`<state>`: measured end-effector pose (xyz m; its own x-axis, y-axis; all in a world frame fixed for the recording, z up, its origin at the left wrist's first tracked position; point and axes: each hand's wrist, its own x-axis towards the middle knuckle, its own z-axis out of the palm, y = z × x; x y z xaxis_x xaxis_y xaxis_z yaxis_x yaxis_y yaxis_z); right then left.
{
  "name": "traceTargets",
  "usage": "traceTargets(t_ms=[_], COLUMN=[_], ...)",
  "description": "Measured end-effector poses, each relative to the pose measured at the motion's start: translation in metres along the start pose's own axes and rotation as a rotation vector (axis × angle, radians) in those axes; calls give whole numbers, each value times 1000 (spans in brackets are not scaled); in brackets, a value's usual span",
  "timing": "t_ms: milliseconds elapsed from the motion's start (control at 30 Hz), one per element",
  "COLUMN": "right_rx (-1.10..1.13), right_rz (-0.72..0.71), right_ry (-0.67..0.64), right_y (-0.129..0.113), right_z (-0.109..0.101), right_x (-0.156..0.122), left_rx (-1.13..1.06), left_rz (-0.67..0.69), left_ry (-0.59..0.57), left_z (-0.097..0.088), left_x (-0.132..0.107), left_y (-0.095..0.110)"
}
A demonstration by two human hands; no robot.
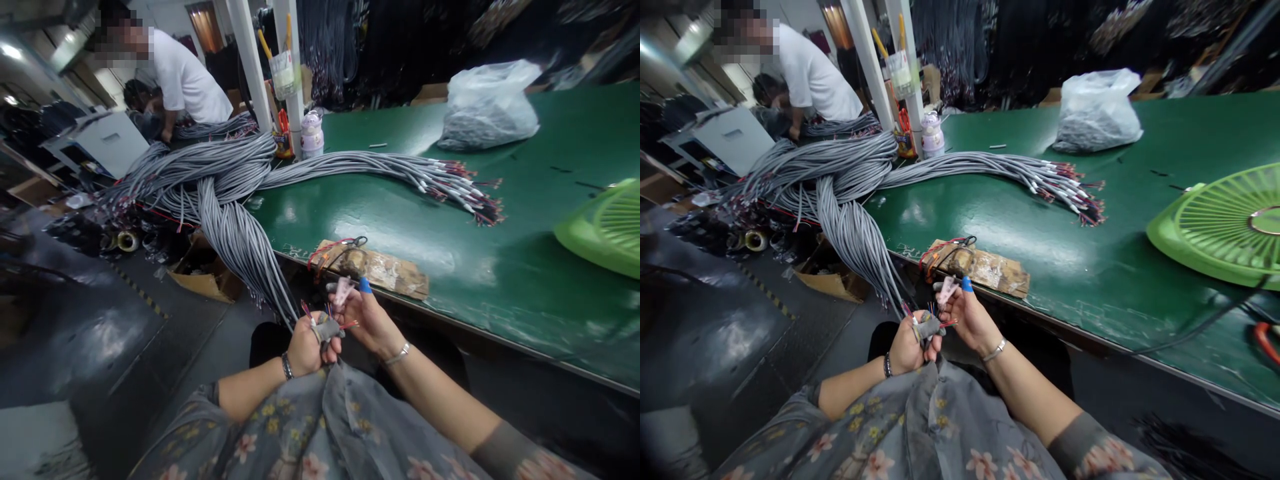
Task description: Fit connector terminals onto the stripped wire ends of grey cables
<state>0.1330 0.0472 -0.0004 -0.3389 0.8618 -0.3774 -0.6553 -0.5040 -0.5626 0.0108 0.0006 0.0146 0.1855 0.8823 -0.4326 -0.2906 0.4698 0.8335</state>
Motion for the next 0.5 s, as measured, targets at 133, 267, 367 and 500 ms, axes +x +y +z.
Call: traceTargets(t_ms=[133,267,367,500], right_rx=[-34,-54,-99,-137], right_rz=[-78,-142,-165,-178], right_ry=[40,68,70,101], right_y=[0,-1,-3,-5], right_z=[2,8,12,13], right_x=[0,-2,-5,-6], left_rx=[-41,-75,-74,-73], left_rz=[23,27,30,11], left_ry=[11,33,68,96], left_z=[-1,2,4,5], left_x=[-1,4,7,8], left_y=[-2,0,2,3])
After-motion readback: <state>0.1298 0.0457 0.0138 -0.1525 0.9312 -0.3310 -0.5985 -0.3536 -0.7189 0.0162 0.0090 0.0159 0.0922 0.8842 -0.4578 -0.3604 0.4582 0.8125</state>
